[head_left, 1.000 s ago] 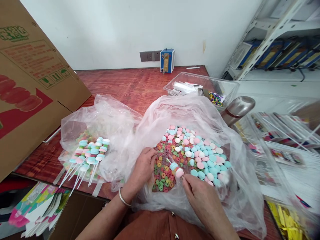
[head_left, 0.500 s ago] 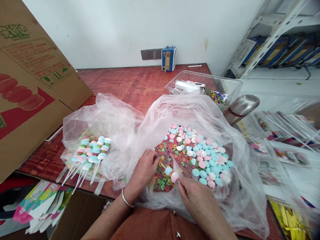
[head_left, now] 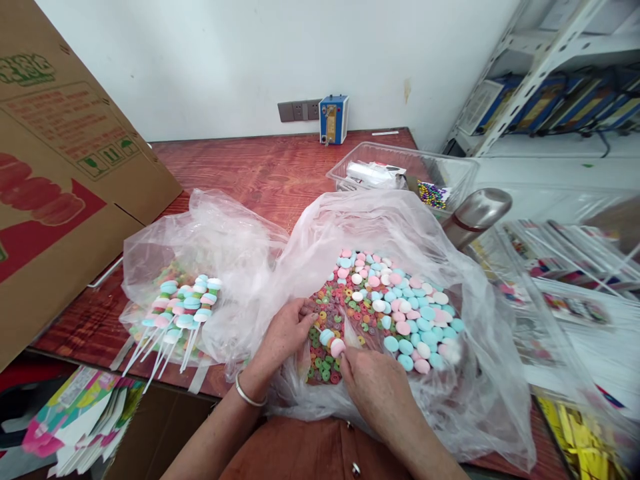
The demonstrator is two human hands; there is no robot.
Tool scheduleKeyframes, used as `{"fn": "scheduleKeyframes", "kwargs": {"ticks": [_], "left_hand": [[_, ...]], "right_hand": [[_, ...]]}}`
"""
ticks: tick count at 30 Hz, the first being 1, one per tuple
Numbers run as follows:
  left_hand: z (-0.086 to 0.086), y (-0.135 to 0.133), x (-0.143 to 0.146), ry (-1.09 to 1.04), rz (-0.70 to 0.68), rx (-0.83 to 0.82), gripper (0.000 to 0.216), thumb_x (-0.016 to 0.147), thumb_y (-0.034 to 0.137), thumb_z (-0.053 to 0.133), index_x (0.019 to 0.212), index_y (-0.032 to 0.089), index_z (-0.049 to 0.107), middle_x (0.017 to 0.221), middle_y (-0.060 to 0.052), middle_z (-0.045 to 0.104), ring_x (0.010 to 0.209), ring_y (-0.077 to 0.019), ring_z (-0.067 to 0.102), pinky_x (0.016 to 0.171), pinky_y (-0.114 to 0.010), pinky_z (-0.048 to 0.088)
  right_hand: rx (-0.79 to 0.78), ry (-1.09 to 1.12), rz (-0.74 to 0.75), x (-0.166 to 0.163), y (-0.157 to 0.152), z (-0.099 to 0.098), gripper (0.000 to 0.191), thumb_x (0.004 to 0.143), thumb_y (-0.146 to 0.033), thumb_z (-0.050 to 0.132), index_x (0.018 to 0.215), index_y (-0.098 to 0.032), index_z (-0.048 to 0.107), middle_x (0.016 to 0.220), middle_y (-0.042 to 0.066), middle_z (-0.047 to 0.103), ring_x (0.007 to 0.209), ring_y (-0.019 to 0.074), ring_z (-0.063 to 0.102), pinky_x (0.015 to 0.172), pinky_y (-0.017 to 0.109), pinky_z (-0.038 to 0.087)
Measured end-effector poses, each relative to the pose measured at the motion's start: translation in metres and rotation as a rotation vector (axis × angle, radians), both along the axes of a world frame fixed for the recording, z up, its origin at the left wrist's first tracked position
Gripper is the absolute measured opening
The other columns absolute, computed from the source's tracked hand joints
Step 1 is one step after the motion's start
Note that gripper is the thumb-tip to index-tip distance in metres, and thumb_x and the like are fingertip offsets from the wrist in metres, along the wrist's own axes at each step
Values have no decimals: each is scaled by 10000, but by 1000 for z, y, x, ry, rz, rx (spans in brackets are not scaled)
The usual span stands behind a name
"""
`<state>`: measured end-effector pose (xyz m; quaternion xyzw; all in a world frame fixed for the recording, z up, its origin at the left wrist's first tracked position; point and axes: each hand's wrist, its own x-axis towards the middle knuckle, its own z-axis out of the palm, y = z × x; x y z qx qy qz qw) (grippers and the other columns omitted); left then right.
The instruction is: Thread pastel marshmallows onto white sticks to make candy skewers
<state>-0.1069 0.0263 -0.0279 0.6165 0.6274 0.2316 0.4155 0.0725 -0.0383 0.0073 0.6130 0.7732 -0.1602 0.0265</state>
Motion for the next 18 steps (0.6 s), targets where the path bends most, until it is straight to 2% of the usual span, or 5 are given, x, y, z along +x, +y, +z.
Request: {"fn": "scheduleKeyframes", "kwargs": {"ticks": [5, 12, 18], "left_hand": [[2, 1, 1, 18, -69, -6, 185, 846, 282, 554, 877, 182, 706, 815, -41, 736, 754, -204, 646, 692, -296, 446], [3, 0, 2, -9, -88, -30, 157, 834, 288, 553, 811, 174, 660, 765, -22, 692, 715, -182, 606, 662, -281, 424], [3, 3, 3, -282, -9, -186, 169, 783, 335, 602, 785, 167, 607, 658, -1, 631, 600, -149, 566, 575, -260, 407]], "right_hand": [[8, -23, -19, 9, -5, 4, 395, 974, -248, 435, 732, -236, 748, 649, 80, 755, 611, 253, 733, 460, 279, 352], [-49, -49, -52, 5, -3, 5, 390, 974, -226, 421, 764, -216, 750, 694, 96, 765, 650, 271, 740, 478, 286, 332], [-36, 75, -88, 10, -2, -3, 377, 980, -268, 412, 752, -233, 712, 722, 60, 761, 687, 242, 727, 511, 283, 308]]}}
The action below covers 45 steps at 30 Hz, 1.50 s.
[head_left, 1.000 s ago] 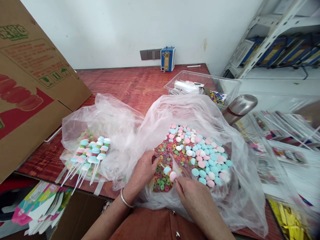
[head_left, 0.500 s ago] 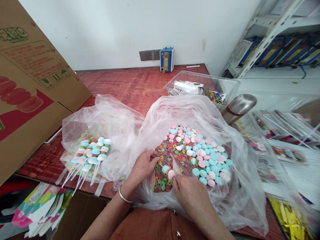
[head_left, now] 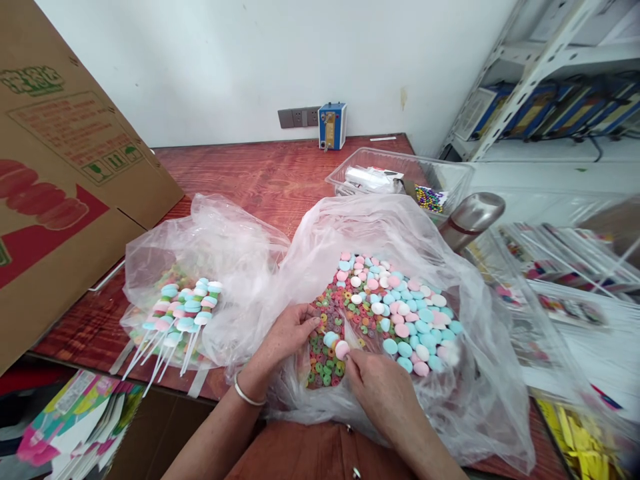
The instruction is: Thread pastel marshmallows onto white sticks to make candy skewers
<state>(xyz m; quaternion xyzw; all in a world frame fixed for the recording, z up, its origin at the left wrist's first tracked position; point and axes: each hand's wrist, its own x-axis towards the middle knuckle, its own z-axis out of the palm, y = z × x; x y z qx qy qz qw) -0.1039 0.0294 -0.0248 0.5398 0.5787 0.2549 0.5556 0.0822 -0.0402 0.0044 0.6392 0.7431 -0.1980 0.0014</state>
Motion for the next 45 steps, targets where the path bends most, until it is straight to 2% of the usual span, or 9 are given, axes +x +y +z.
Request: {"fn": "scheduleKeyframes", "kwargs": {"ticks": [9, 18, 25, 28, 32, 37, 41, 43, 45], "left_hand": [[-4, 0, 6, -216, 167, -167, 335, 723, 431, 735, 886, 158, 627, 594, 18, 615, 494, -96, 504, 476, -207, 310], [2, -7, 29, -376, 187, -47, 243, 688, 346, 799, 779, 146, 695, 716, -12, 676, 677, -134, 599, 678, -247, 458], [15, -9, 68, -787, 438, -127, 276, 699, 324, 833, 868, 194, 657, 817, 28, 654, 748, -116, 607, 720, -234, 486], [22, -7, 85, -864, 318, -204, 279, 769, 350, 785, 962, 181, 675, 901, -15, 674, 789, -130, 615, 734, -244, 493], [26, -15, 107, -913, 134, -270, 315, 850, 436, 688, 910, 126, 698, 909, -89, 693, 817, -171, 637, 726, -262, 493], [24, -32, 127, -833, 127, -293, 395, 782, 503, 739, 904, 128, 716, 938, -110, 714, 905, -222, 667, 821, -304, 496], [26, -20, 129, -741, 120, -241, 489, 822, 578, 655, 1005, 128, 709, 968, -128, 716, 902, -240, 670, 855, -357, 500], [27, 0, 128, -568, 82, -53, 482, 906, 570, 523, 1048, 146, 701, 971, -118, 714, 898, -237, 661, 872, -377, 493], [26, 24, 127, -242, -18, 300, 335, 952, 420, 483, 1042, 183, 702, 1000, -92, 701, 944, -237, 635, 902, -381, 471]], "right_hand": [[76, 328, -85, 24, -12, -13, 457, 1009, -405, 325, 669, -220, 566, 606, -2, 656, 562, 160, 602, 535, 241, 313], [75, 325, -131, 26, -14, -2, 411, 1003, -334, 325, 719, -220, 598, 645, 14, 681, 578, 171, 621, 541, 251, 309], [262, 513, -147, 29, -21, -19, 330, 964, -188, 312, 1005, -191, 639, 899, 54, 700, 830, 174, 662, 718, 227, 450], [286, 562, -209, 37, -25, -28, 328, 979, -227, 320, 1042, -204, 640, 933, 53, 695, 869, 172, 657, 753, 223, 465], [304, 568, -330, 45, -32, -36, 323, 979, -282, 338, 825, -204, 610, 797, 39, 675, 722, 171, 631, 654, 224, 448], [245, 691, -394, 38, -33, -36, 363, 995, -354, 337, 854, -201, 634, 817, 49, 689, 735, 178, 628, 662, 229, 451], [267, 806, -467, 42, -22, -29, 377, 990, -413, 359, 924, -190, 656, 911, 64, 702, 833, 190, 630, 743, 239, 472], [295, 802, -531, 52, -14, -24, 385, 976, -447, 376, 885, -192, 650, 845, 45, 696, 771, 186, 621, 697, 233, 465], [311, 736, -592, 64, -3, -18, 392, 960, -469, 391, 793, -201, 624, 703, 12, 658, 633, 169, 572, 593, 226, 421]]}}
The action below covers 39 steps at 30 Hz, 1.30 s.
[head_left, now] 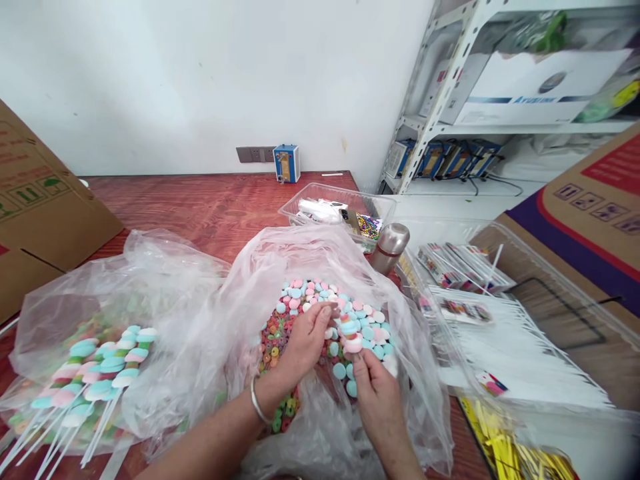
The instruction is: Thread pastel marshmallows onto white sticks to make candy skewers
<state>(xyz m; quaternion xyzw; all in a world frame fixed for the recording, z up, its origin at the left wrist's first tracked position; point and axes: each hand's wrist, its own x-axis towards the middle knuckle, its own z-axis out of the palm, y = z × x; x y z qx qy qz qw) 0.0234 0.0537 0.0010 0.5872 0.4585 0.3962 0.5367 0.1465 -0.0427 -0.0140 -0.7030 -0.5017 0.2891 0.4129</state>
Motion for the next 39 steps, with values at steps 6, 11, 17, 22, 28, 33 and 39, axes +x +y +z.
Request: {"fn": "scheduleKeyframes", "kwargs": {"ticks": [6, 11, 17, 22, 28, 33, 39], "left_hand": [[-21, 47, 8, 780, -86, 562, 141, 859, 112, 543, 884, 185, 661, 953, -90, 645, 965, -256, 553, 873, -397, 428], [-39, 45, 14, 812, -17, 598, 91, 832, 115, 592, 854, 199, 620, 905, -65, 645, 929, -254, 541, 823, -379, 418], [-35, 41, 10, 509, 77, 477, 213, 801, 90, 585, 974, 194, 654, 933, -67, 668, 922, -234, 585, 857, -387, 448], [-12, 34, 8, -76, -45, -90, 253, 768, 231, 673, 1009, 159, 701, 953, -81, 723, 861, -213, 662, 802, -338, 512], [6, 22, 3, -309, -131, -302, 275, 689, 280, 763, 937, 164, 744, 894, -59, 760, 880, -209, 688, 869, -319, 506], [6, 17, -1, -271, -177, -281, 351, 685, 322, 806, 988, 164, 728, 901, -73, 754, 881, -215, 688, 808, -307, 517], [2, 18, 0, -200, -96, -271, 292, 693, 272, 783, 948, 151, 708, 847, -59, 735, 755, -173, 673, 716, -276, 518]], "right_hand": [[3, -339, -32, 13, 59, 3, 263, 926, -337, 448, 757, -211, 607, 704, 19, 652, 667, 172, 555, 614, 248, 321], [-17, -353, -83, 6, 99, -9, 212, 912, -285, 479, 806, -183, 631, 787, 84, 671, 695, 193, 566, 615, 278, 274], [20, -163, -48, 18, 93, -8, 241, 888, -386, 511, 836, -192, 644, 676, 18, 639, 655, 182, 552, 624, 269, 374], [16, 190, 14, 16, 74, 3, 405, 860, -556, 523, 945, -182, 652, 601, -37, 597, 492, 140, 495, 480, 251, 404], [22, 505, -1, 10, 65, 8, 376, 796, -494, 648, 986, -170, 669, 614, -39, 600, 506, 129, 486, 465, 237, 393], [38, 376, 11, 11, 64, 6, 385, 830, -483, 618, 1040, -166, 680, 587, -41, 593, 529, 146, 513, 502, 240, 409], [75, 97, 1, 13, 56, 13, 325, 887, -477, 545, 917, -185, 685, 673, -9, 637, 627, 158, 545, 587, 234, 417]]}}
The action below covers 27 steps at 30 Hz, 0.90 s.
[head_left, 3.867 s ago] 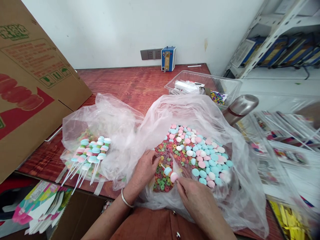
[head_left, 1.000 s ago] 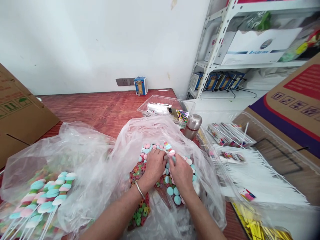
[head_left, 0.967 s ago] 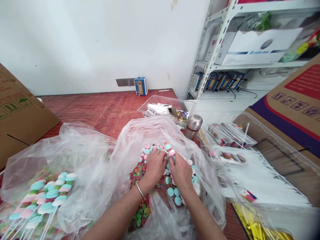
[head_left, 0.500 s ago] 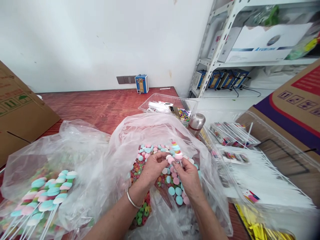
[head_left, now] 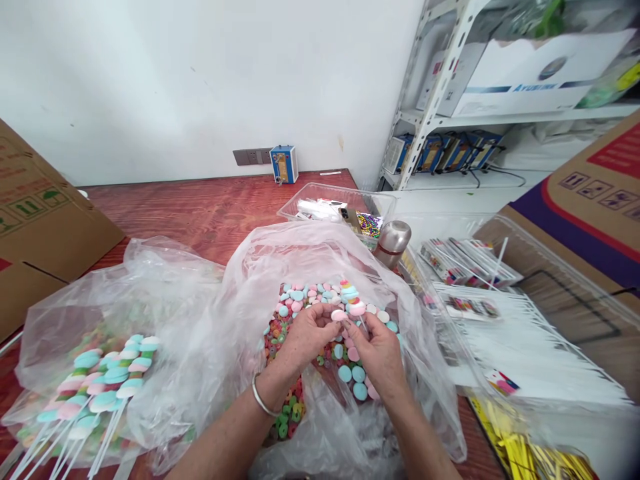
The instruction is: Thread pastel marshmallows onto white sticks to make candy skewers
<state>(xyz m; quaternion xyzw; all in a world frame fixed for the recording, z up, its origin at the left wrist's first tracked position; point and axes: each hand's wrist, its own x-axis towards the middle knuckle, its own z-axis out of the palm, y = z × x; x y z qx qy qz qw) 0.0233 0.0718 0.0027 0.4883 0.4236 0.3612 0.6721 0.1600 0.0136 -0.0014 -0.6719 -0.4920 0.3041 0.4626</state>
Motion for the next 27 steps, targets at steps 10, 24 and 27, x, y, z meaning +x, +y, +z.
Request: {"fn": "scheduleKeyframes", "kwargs": {"ticks": [10, 24, 27], "left_hand": [[-3, 10, -1, -3, 266, 24, 219, 669, 155, 656, 888, 159, 673, 813, -14, 709, 732, -140, 656, 687, -237, 506], [-8, 1, -2, 13, 176, 104, 281, 716, 191, 669, 996, 183, 651, 803, -13, 707, 749, -158, 665, 694, -254, 506], [-6, -1, 0, 21, 183, 103, 307, 705, 206, 682, 1009, 181, 655, 793, -16, 702, 730, -160, 657, 678, -259, 504]], "right_hand": [[-106, -112, 188, -10, -57, 3, 454, 960, -498, 354, 826, -196, 666, 673, 19, 640, 625, 181, 561, 591, 249, 421], [-227, 311, 157, -18, -60, -4, 436, 929, -546, 411, 713, -207, 578, 460, -74, 379, 405, 105, 304, 402, 228, 253], [-238, 356, 127, -24, -60, -6, 444, 930, -548, 398, 713, -206, 578, 456, -78, 378, 386, 97, 288, 394, 226, 263]]}}
